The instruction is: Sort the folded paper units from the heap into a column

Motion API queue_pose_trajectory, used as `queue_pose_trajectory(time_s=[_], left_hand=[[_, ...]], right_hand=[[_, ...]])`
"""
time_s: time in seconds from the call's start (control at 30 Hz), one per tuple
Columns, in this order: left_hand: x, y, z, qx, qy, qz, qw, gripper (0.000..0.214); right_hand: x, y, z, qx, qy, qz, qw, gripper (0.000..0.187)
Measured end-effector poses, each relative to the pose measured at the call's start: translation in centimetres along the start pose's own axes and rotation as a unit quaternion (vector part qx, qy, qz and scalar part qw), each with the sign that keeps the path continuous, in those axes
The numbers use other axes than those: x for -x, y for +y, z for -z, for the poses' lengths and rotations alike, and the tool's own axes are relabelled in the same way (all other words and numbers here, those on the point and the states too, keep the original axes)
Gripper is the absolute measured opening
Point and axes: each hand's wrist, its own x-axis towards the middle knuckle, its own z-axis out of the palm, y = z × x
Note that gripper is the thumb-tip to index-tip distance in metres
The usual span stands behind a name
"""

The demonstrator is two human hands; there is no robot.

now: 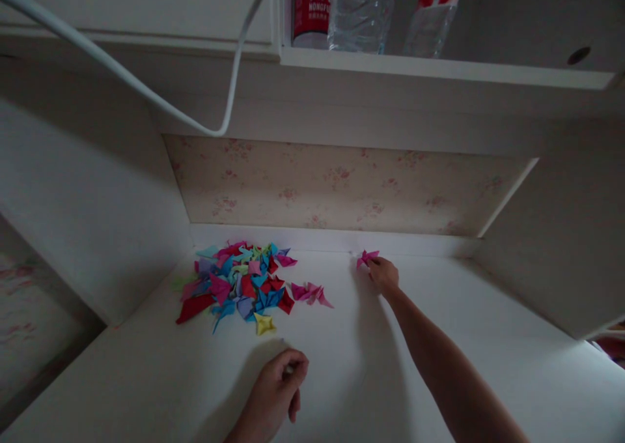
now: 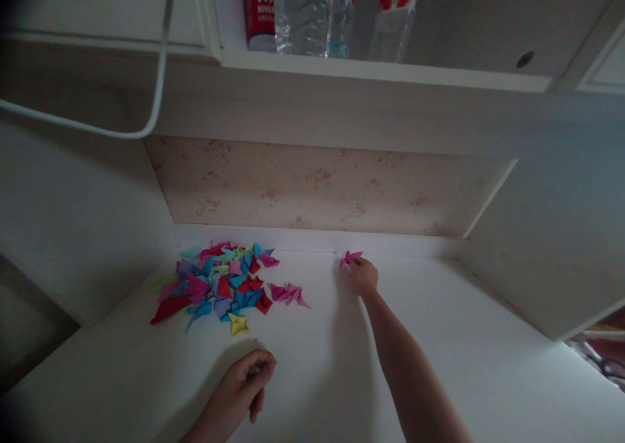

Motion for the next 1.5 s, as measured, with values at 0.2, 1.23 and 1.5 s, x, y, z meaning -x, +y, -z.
queue_pose_trajectory(time_s=[0.2, 1.23, 1.5], left_hand=[[-0.2, -0.4, 0.1, -0.002, -0.013, 0.016, 1.000, 0.037], [-0.3, -1.0, 0.4, -0.019, -0.022, 0.041, 0.999, 0.039], [-0.1, -0.3, 0.3, 0.000, -0.017, 0.040, 0.999, 0.034]], right_hand=[[-0.6, 0.0, -0.3, -0.008, -0.015, 0.029, 0.999, 0.026], [-5.0, 2.3, -0.5, -0.096, -0.142, 0.021, 0.985, 0.020], [-3.7, 1.7, 0.4, -0.109, -0.148, 0.011, 0.983, 0.032]])
